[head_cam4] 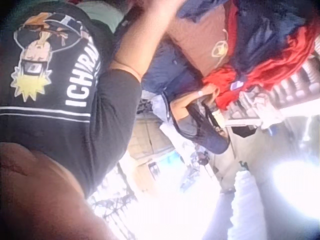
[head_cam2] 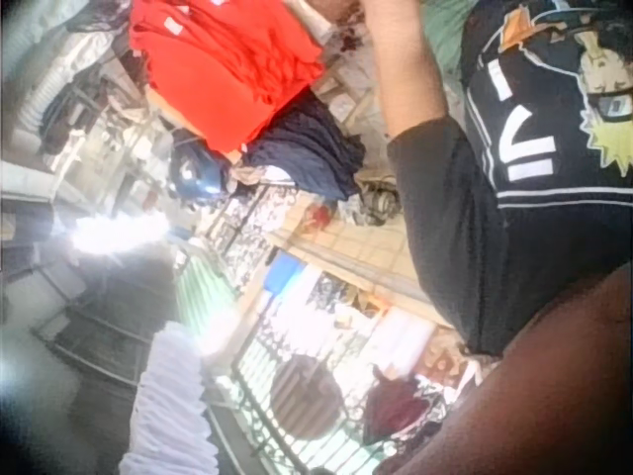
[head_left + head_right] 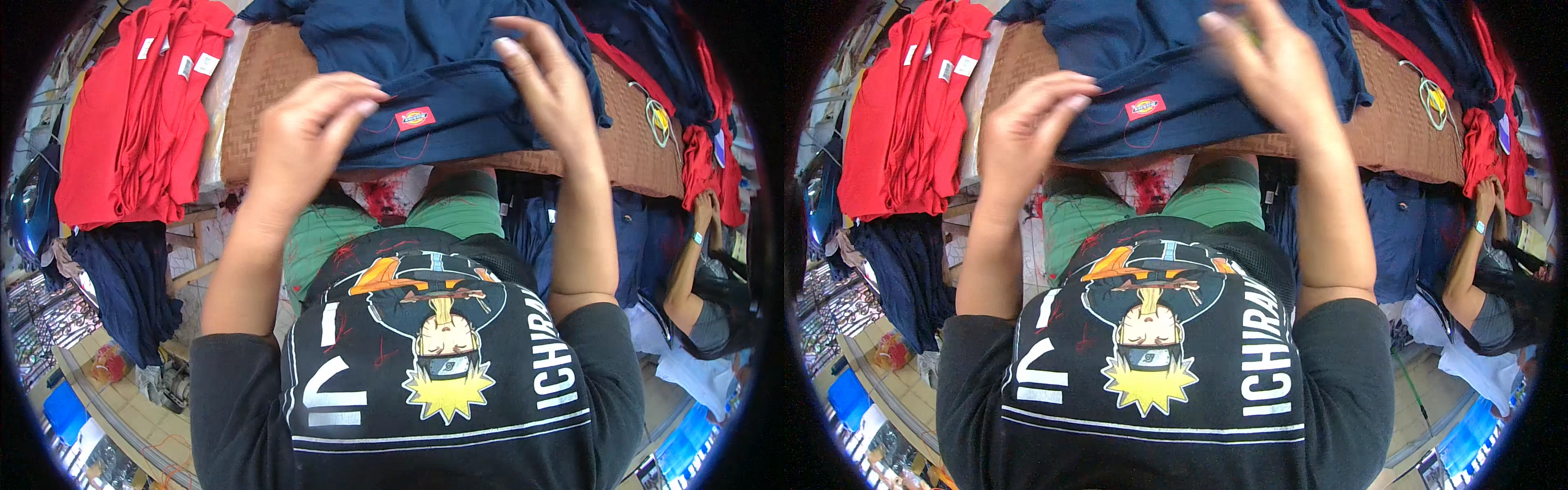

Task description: The person sorts and organizes textile garments on a padded work surface, removing labels and adjusting shirts. They use a small cutting tool to clip threads or attachments, then fold and pile the garments.

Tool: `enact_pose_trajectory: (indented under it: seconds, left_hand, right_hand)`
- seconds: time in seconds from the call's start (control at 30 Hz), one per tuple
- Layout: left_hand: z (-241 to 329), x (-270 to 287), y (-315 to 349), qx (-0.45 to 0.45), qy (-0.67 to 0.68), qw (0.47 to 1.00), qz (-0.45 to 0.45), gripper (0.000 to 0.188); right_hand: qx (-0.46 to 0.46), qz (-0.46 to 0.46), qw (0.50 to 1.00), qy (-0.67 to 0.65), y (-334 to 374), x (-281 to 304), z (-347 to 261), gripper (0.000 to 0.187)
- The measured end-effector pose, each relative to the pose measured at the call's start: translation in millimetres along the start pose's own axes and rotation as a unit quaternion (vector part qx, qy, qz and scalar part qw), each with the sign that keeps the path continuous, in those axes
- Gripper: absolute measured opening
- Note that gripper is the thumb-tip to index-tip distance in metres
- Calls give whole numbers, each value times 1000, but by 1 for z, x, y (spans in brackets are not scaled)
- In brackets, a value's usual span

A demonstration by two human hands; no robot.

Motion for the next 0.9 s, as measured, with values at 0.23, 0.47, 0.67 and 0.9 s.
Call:
enact_pose_trajectory:
  seconds: [0.23,0.47,0.67,0.9]
  left_hand:
    - [-26,-49,17,46,-117,992,7,20]
    - [-35,-52,26,33,-103,993,45,13]
    - [-38,-45,18,111,-34,993,17,12]
    - [-33,-46,17,85,-17,996,26,13]
  right_hand:
    - [4,-73,996,-52,28,-74,11,26]
    - [58,-114,987,-99,36,-79,5,20]
    - [106,-139,985,7,39,-79,-3,17]
    - [120,-156,975,103,38,-78,-18,17]
Point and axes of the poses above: each hand's wrist, its own y-axis away from the middle knuckle, its own x-axis out of the back of the hand, z = x × y, the point moved 4 cm from there along -y, towards the middle knuckle, and after that the axes turned 4 degrees about y, right-handed, at the moved point
